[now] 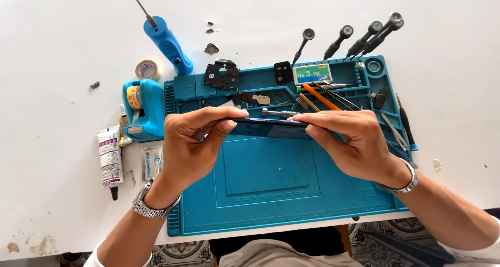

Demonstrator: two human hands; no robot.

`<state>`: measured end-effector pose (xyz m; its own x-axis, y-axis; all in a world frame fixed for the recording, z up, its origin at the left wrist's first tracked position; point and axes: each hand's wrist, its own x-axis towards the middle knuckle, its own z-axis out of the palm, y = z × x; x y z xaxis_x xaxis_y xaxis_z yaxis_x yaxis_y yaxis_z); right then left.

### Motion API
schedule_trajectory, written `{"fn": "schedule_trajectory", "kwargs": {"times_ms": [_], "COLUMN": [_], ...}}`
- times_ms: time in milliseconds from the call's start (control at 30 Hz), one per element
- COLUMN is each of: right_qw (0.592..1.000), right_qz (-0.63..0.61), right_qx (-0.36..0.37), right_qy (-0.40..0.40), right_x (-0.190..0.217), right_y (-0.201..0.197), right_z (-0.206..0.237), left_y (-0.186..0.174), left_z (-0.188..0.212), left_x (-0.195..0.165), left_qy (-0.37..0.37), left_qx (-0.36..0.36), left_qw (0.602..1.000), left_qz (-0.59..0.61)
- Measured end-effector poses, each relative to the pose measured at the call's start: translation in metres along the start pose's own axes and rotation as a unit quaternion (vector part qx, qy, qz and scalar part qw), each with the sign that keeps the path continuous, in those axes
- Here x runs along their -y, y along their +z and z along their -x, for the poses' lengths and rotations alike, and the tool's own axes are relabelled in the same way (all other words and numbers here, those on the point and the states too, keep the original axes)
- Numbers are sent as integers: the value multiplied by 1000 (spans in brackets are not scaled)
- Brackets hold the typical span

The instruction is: The person reassembles a smartphone at a repair bench, pressing the back cover and frame into place by hand and fitting small components. They power the phone on, tap the lock screen to test it, then use a brush to sweep dust from the phone's surface and set it down.

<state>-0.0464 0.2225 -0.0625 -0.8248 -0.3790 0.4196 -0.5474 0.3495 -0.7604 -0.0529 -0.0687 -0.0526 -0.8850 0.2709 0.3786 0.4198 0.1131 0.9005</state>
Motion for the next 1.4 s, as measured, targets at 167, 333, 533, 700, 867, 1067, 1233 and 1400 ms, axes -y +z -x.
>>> {"fn": "schedule_trajectory", "kwargs": {"times_ms": [167, 333, 533, 700, 867, 1067, 1233, 1400], "right_qw": [1000, 999, 997, 992, 991, 991, 991, 974], "right_qz": [7, -11, -39, -65, -71, -65, -81, -100], "right_qx": [-9, 29, 71, 111, 116, 118, 95, 105], "right_qy": [-17, -33, 18, 16, -10, -3, 42, 174], "right_x": [-2, -4, -3, 5, 7, -6, -17, -20], "right_y": [-3, -3, -1, -2, 1, -3, -10, -10], "right_z": [3, 3, -1, -4, -5, -5, -6, -6], "left_y": [1, 1, 15, 23, 27, 30, 17, 19], "left_z": [-2, -10, -9, -3, -1, -2, -4, -2], "left_x": [-10, -21, -20, -19, -16, -7, 4, 11], "left_qy": [-67, -24, -47, 6, 50, 14, -194, -245], "left_qx": [7, 116, 162, 137, 143, 143, 136, 113], "left_qw": [997, 989, 977, 985, 983, 988, 972, 959], "left_qz": [-49, -89, -128, -100, -104, -50, 6, 87]}}
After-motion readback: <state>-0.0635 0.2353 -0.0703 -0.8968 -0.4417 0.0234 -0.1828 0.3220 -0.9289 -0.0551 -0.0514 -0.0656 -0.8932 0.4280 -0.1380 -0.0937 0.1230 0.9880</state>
